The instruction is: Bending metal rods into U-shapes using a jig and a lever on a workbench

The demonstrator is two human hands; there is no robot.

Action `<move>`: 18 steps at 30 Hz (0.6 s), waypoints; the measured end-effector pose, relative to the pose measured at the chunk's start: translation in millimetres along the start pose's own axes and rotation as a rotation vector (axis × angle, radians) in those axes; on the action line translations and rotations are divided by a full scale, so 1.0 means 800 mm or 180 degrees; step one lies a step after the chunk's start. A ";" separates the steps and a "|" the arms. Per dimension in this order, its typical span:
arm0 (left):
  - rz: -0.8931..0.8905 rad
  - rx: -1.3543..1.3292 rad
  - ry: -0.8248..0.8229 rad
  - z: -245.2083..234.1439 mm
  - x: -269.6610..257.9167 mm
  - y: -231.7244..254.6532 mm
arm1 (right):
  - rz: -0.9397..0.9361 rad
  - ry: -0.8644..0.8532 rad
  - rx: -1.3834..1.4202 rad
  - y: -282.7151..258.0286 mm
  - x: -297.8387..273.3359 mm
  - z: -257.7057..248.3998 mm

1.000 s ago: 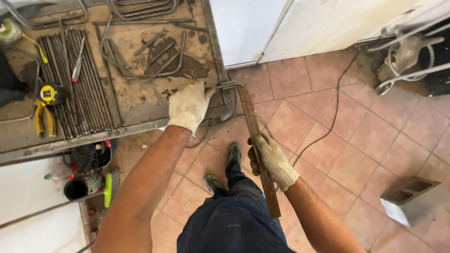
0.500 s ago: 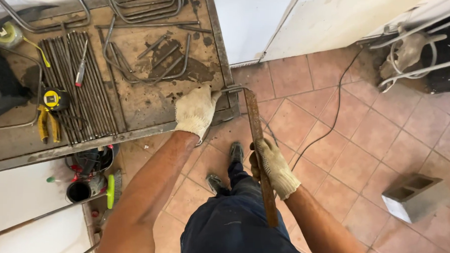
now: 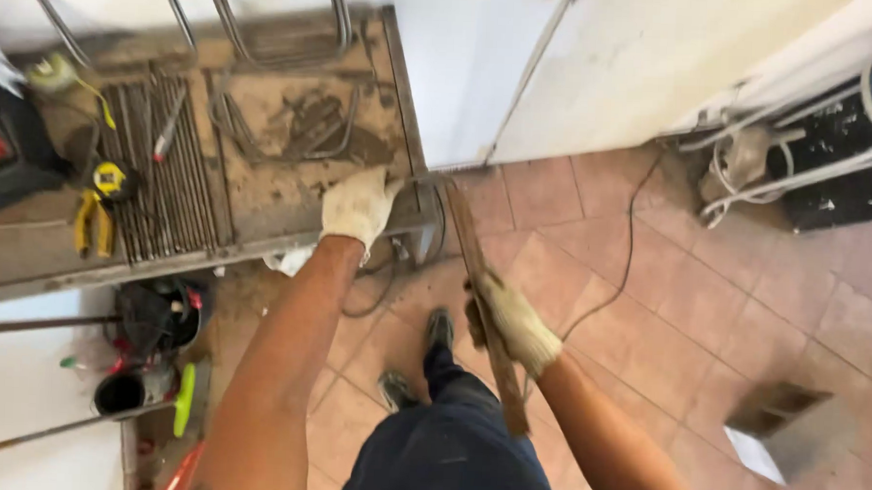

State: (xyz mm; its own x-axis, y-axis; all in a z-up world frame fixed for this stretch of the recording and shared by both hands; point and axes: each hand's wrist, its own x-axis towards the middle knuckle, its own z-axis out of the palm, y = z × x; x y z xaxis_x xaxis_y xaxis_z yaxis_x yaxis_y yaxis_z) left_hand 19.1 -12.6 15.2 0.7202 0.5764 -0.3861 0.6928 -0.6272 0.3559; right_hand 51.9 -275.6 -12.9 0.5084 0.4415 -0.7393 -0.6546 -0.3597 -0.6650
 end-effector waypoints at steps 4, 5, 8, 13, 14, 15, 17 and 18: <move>-0.0258 -0.0056 -0.0066 0.003 -0.004 -0.003 | 0.0035 -0.0192 -0.0508 0.042 -0.058 -0.067; -0.0647 -0.0562 -0.0233 -0.030 -0.035 0.023 | 0.0233 -0.0248 -0.0555 0.050 -0.066 -0.087; -0.0821 -0.1060 -0.0132 -0.004 -0.028 -0.010 | 0.0399 -0.0184 -0.0611 0.062 -0.073 -0.130; -0.0298 -0.0629 0.0352 0.023 -0.031 -0.059 | -0.0265 0.0196 -0.0724 0.064 0.026 -0.136; -0.0259 -0.0750 0.0320 0.013 -0.046 -0.051 | -0.0391 0.0091 -0.0745 0.031 0.024 -0.115; -0.0210 -0.0880 0.0305 0.003 -0.057 -0.040 | -0.0539 -0.0010 -0.0773 -0.005 0.024 -0.096; -0.0090 0.0089 0.0267 0.014 -0.049 -0.051 | -0.0727 -0.0136 -0.0760 -0.046 0.041 -0.065; 0.0046 0.1048 0.0202 0.020 -0.048 -0.057 | -0.0909 -0.0238 -0.0747 -0.065 0.047 -0.049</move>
State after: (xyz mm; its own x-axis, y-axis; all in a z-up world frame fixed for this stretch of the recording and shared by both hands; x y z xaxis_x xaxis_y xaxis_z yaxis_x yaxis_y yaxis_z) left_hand -40.9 -14.0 0.3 0.7380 0.5911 -0.3256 0.6407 -0.7652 0.0629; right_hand 126.9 -272.4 -10.1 0.6040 0.6070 -0.5165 -0.3419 -0.3880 -0.8559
